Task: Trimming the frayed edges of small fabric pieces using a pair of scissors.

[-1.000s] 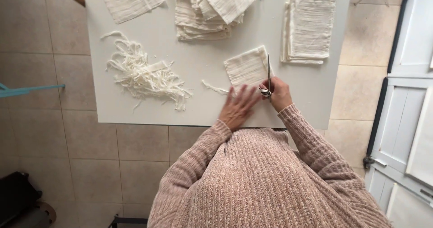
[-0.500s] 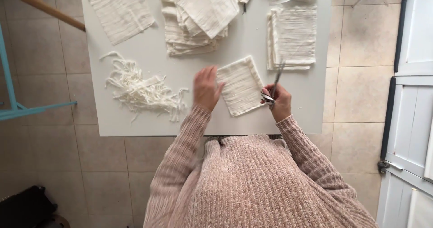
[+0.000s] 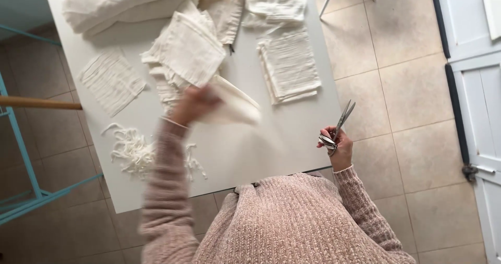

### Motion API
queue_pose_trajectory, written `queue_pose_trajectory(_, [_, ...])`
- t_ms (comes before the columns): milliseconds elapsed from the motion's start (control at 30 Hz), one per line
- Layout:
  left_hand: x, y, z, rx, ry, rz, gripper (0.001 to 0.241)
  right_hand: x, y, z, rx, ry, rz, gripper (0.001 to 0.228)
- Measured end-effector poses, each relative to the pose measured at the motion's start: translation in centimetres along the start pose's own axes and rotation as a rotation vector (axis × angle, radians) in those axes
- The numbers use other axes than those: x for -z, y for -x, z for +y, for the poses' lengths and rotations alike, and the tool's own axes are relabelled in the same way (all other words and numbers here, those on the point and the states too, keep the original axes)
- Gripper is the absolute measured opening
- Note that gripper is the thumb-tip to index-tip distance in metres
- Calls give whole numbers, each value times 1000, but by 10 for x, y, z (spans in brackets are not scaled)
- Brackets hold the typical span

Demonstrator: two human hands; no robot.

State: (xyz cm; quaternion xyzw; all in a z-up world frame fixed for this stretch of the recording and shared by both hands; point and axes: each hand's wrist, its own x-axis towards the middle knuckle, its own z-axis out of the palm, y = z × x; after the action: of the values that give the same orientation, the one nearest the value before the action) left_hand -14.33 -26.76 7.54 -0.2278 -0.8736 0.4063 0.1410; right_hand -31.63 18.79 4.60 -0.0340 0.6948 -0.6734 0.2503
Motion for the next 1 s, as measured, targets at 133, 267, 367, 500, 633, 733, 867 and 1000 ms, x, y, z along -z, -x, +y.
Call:
queue_pose_trajectory(133, [-21, 37, -108, 671, 504, -112, 23, 7, 1, -6, -110, -134, 46, 14])
queue_pose_trajectory(267, [-141, 33, -86, 1369, 219, -168, 76, 16, 8, -13, -91, -108, 89, 13])
queue_pose_trajectory(367, [-35, -143, -58, 1245, 1001, 125, 20, 24, 8, -1, -85, -130, 127, 14])
queue_pose_trajectory(500, [-182, -193, 64, 1167, 909, -101, 56, 28, 13, 2, -59, -137, 159, 11])
queue_pose_trajectory(633, [-204, -221, 71, 1260, 971, -287, 47, 37, 22, 1, -58, -125, 197, 12])
queue_pose_trajectory(733, [-170, -226, 44, 1210, 1032, -239, 34, 43, 27, 3, -60, -139, 215, 10])
queue_pose_trajectory(867, [-159, -217, 41, 1118, 1129, 46, 36, 38, 26, 6, -70, -148, 188, 10])
queue_pose_trajectory(1000, [-113, -221, 28, 1149, 1234, 148, 39, 22, 21, -7, -46, -128, 126, 10])
